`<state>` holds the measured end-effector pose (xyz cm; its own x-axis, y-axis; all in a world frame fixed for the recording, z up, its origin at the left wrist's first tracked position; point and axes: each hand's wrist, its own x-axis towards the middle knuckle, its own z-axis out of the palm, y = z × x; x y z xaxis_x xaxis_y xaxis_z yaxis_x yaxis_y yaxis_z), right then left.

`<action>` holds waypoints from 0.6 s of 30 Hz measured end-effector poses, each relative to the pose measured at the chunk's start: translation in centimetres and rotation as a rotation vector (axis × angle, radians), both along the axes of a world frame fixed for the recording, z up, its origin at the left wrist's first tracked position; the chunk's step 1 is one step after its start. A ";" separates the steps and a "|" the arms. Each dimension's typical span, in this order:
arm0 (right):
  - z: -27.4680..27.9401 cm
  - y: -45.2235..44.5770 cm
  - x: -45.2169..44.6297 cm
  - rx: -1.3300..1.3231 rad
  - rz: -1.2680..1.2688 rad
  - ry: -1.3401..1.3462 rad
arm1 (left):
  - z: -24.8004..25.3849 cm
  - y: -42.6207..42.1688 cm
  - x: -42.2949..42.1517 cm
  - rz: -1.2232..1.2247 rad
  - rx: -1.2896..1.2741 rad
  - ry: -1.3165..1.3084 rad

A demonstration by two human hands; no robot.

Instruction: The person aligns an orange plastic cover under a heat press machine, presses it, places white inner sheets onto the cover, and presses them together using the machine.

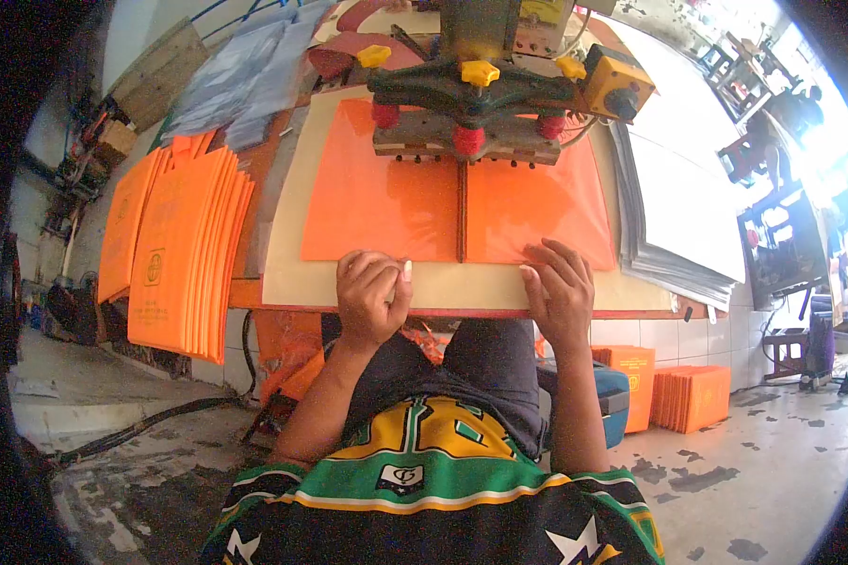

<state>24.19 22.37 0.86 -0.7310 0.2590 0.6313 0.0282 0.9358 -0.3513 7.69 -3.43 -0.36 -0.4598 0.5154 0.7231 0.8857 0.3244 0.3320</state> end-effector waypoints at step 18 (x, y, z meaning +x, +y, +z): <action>0.1 -0.2 -0.4 -0.027 -0.013 -0.008 | 0.3 0.2 0.1 -0.008 -0.088 -0.021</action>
<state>23.83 22.19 0.94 -0.7323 0.2853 0.6183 0.0433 0.9256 -0.3760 7.84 -3.19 -0.05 -0.4700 0.5802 0.6652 0.8816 0.3456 0.3215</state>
